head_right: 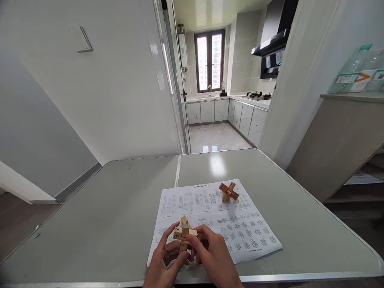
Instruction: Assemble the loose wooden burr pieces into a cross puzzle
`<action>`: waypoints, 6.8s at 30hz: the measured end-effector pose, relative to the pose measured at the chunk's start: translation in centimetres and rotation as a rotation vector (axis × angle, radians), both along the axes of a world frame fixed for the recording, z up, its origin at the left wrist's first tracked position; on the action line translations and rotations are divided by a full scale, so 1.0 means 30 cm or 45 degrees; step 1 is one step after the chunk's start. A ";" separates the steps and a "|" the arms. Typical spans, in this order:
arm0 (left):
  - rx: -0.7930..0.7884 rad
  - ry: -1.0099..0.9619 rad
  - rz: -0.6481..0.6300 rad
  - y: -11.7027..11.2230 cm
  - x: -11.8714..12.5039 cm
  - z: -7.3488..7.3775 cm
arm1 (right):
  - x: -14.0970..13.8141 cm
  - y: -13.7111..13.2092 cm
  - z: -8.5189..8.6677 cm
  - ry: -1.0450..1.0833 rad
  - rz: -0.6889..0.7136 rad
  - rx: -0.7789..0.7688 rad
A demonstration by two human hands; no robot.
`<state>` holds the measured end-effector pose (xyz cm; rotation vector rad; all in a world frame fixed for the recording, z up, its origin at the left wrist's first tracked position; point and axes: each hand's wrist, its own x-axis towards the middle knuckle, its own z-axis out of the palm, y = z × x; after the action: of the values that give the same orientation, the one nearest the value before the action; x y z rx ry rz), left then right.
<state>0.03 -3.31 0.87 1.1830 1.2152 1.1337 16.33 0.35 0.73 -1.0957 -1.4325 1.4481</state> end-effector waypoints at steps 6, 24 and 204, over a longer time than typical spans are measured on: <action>0.049 0.127 -0.135 0.016 -0.036 0.020 | -0.005 0.029 -0.021 0.030 0.025 -0.121; 0.164 0.301 -0.345 0.359 -0.202 0.089 | -0.083 0.328 0.002 0.119 0.180 -0.019; 0.396 0.396 -0.056 0.437 -0.207 -0.077 | -0.104 0.441 -0.158 0.129 0.335 0.370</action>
<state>-6.19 9.80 -1.45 1.6628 1.2646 1.1639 13.21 13.59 -4.01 -0.6640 -1.6980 1.3951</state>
